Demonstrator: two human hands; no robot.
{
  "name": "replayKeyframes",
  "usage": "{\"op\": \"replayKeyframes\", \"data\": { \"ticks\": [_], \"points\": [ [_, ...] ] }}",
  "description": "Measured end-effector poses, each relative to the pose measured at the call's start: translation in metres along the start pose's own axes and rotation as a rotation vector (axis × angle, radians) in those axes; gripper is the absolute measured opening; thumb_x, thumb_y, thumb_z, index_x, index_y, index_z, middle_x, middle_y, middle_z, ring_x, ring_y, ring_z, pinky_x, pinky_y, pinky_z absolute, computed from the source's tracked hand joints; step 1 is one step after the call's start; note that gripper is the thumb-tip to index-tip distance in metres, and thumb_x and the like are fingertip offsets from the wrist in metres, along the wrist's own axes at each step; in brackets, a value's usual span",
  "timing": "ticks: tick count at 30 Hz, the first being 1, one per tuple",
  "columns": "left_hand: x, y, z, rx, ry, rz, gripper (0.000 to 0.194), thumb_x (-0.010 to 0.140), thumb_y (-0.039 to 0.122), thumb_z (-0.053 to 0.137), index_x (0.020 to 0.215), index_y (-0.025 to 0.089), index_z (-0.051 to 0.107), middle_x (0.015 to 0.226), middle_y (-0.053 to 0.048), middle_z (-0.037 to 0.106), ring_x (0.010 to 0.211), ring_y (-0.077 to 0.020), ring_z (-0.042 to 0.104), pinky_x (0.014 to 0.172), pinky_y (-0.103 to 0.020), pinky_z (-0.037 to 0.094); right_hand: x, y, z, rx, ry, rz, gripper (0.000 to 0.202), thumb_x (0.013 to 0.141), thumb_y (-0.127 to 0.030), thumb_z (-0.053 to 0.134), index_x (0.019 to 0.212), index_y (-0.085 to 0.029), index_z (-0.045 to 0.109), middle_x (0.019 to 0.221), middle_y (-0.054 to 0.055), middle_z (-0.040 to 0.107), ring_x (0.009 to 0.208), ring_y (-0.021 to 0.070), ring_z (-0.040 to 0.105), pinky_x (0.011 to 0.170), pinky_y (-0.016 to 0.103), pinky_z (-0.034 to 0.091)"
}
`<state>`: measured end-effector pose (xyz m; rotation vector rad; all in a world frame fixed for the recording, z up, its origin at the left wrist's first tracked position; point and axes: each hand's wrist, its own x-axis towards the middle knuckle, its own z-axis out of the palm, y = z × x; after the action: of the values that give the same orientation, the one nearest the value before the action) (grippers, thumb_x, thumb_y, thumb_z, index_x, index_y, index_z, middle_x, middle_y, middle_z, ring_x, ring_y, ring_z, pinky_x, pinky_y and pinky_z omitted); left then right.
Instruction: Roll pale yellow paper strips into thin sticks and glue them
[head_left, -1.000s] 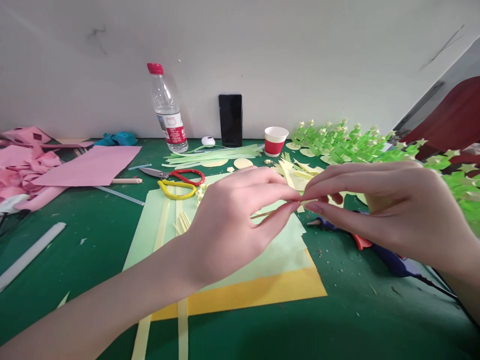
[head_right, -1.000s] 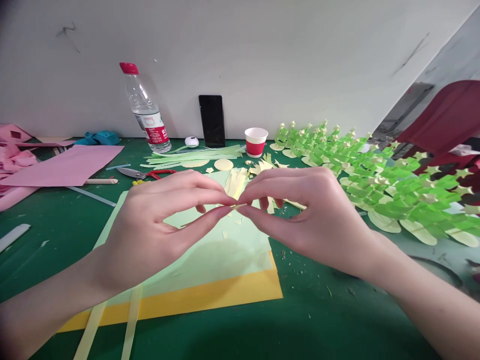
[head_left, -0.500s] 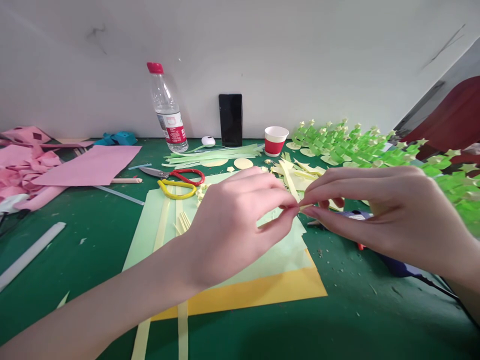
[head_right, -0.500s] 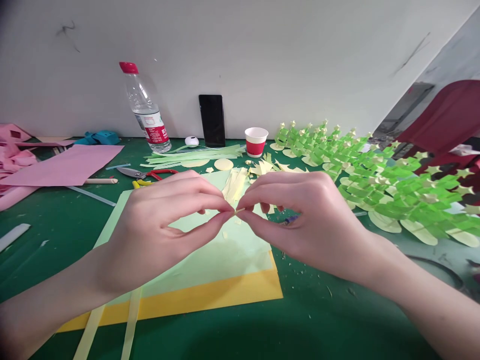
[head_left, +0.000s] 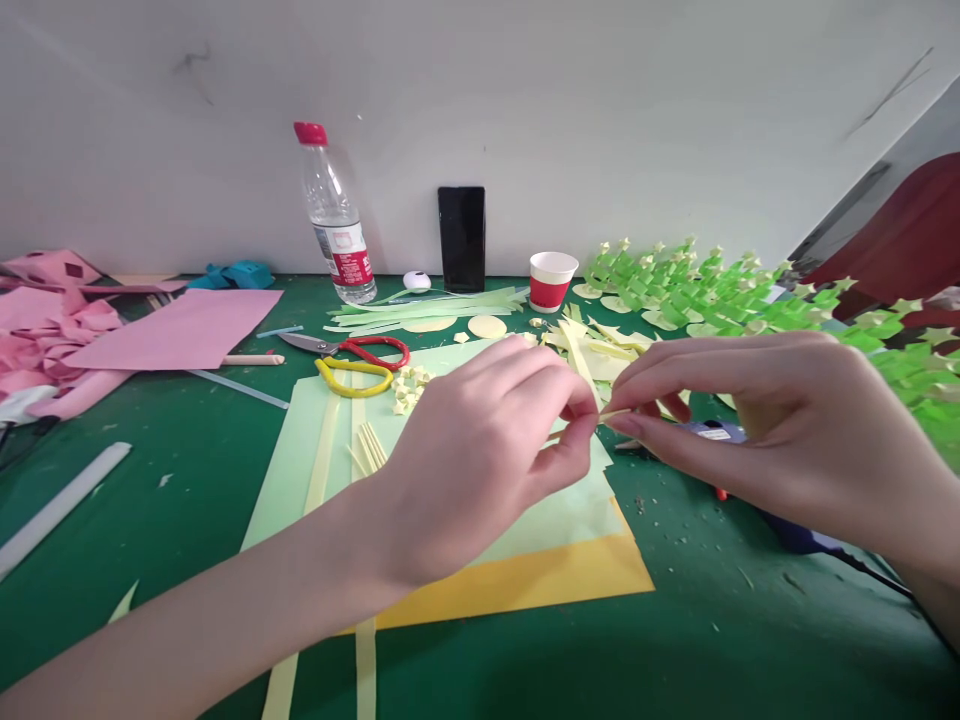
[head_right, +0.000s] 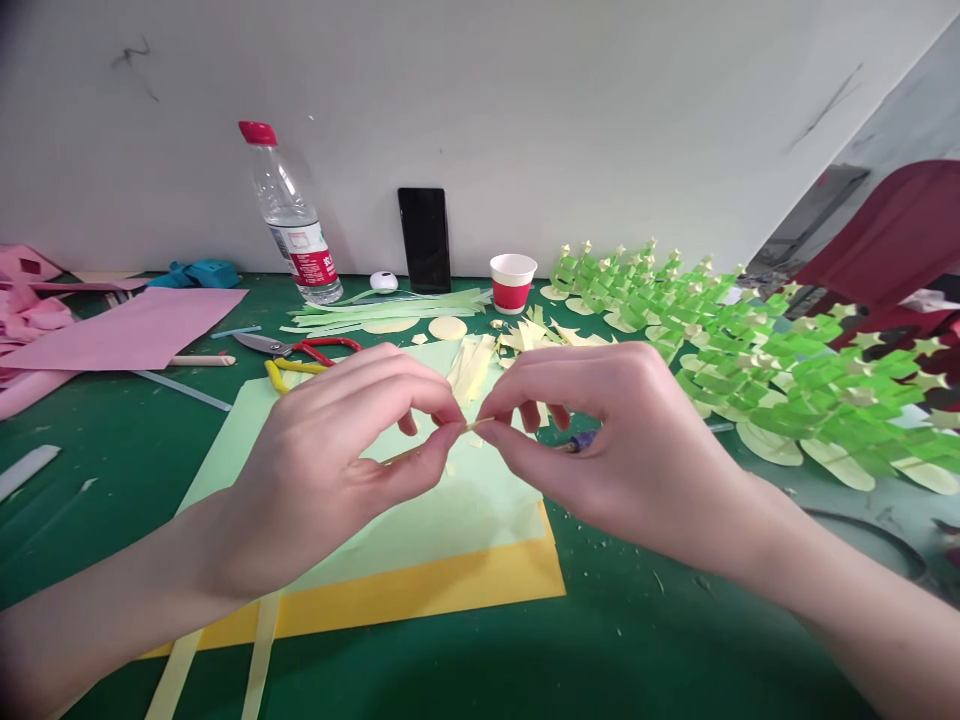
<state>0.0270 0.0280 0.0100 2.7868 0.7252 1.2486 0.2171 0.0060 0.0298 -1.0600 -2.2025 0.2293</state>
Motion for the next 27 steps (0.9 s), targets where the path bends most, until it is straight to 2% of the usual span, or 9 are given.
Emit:
{"op": "replayKeyframes", "data": {
  "ticks": [7, 15, 21, 27],
  "points": [
    [-0.0016, 0.0002, -0.0019, -0.003, 0.006, -0.025, 0.014, 0.086, 0.004, 0.053, 0.076, 0.011, 0.061, 0.071, -0.002, 0.063, 0.070, -0.0119, 0.055, 0.066, -0.021, 0.047, 0.0027, -0.0001, 0.0007, 0.082, 0.019, 0.091, 0.016, 0.080, -0.026, 0.060, 0.067, -0.021, 0.066, 0.068, -0.003, 0.067, 0.054, 0.0071, 0.055, 0.043, 0.014, 0.044],
    [-0.0020, -0.0032, -0.0016, -0.132, -0.012, -0.105, 0.010, 0.090, 0.009, 0.056, 0.083, 0.010, 0.063, 0.079, -0.002, 0.067, 0.078, -0.0124, 0.060, 0.075, -0.021, 0.049, 0.0038, 0.0028, -0.0030, 0.110, -0.005, 0.114, 0.016, 0.080, -0.029, 0.061, 0.068, -0.023, 0.068, 0.069, -0.004, 0.068, 0.058, 0.0076, 0.057, 0.050, 0.015, 0.048],
    [-0.0012, -0.0042, 0.0011, -0.168, -0.066, -0.065, 0.010, 0.089, 0.010, 0.057, 0.088, 0.008, 0.067, 0.083, -0.005, 0.069, 0.082, -0.0139, 0.062, 0.077, -0.022, 0.050, 0.0051, 0.0025, -0.0032, 0.122, -0.051, 0.120, 0.018, 0.082, -0.031, 0.059, 0.069, -0.022, 0.068, 0.070, -0.002, 0.068, 0.055, 0.0079, 0.055, 0.047, 0.017, 0.047],
    [-0.0010, -0.0062, 0.0013, -0.157, -0.057, -0.022, 0.008, 0.088, 0.008, 0.059, 0.087, 0.008, 0.067, 0.081, -0.005, 0.069, 0.080, -0.0145, 0.062, 0.075, -0.023, 0.050, 0.0033, 0.0041, -0.0042, 0.097, -0.079, 0.103, 0.020, 0.084, -0.032, 0.057, 0.070, -0.022, 0.068, 0.071, -0.001, 0.068, 0.058, 0.0090, 0.055, 0.050, 0.019, 0.046]
  ]
}}
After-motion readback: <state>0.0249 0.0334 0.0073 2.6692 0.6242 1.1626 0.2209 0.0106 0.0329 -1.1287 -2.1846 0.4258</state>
